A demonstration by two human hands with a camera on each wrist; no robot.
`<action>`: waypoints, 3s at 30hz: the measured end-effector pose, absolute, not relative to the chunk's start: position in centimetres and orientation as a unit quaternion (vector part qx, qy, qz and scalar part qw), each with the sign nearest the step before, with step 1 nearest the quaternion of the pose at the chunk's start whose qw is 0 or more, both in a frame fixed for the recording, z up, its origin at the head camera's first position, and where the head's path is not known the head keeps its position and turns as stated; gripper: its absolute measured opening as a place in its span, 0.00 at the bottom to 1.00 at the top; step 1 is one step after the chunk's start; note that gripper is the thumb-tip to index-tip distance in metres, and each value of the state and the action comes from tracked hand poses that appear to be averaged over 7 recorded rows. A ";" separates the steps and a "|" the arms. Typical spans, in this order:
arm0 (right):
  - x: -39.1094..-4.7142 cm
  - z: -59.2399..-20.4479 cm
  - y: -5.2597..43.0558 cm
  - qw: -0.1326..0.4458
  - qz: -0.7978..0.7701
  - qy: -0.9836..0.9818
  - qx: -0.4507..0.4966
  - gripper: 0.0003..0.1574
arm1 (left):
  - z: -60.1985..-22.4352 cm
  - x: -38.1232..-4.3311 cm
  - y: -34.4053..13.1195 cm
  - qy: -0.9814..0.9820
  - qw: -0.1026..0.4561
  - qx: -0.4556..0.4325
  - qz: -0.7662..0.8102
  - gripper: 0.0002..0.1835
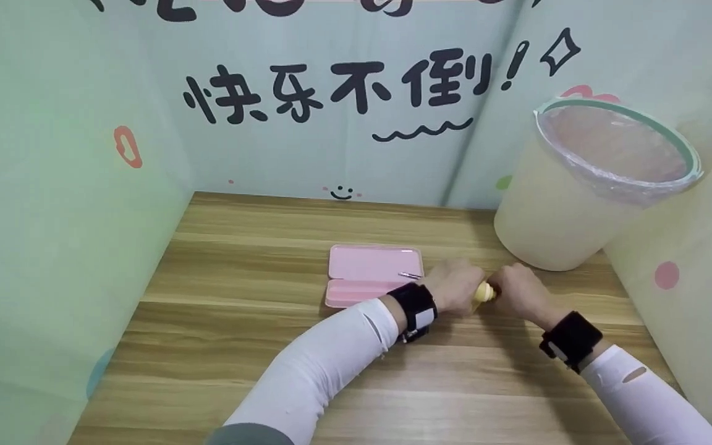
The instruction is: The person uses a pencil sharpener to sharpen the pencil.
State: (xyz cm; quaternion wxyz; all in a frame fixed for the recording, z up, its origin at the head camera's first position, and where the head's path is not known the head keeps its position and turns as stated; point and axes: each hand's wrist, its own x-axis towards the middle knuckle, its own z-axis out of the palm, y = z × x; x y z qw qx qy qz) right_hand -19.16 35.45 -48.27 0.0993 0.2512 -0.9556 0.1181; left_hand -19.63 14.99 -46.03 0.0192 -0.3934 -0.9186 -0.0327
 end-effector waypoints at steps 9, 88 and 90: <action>-18.9 -49.0 35.5 0.075 0.144 -0.955 0.250 0.27 | -46.2 -19.7 15.2 -0.922 0.041 -0.385 -0.016 0.11; -11.4 -45.0 33.2 0.219 0.118 -0.914 0.320 0.27 | -45.3 -18.9 13.3 -0.918 -0.004 -0.394 -0.042 0.15; -11.9 -44.6 33.2 0.223 0.111 -0.917 0.312 0.27 | -45.3 -19.0 13.4 -0.919 0.001 -0.393 -0.036 0.16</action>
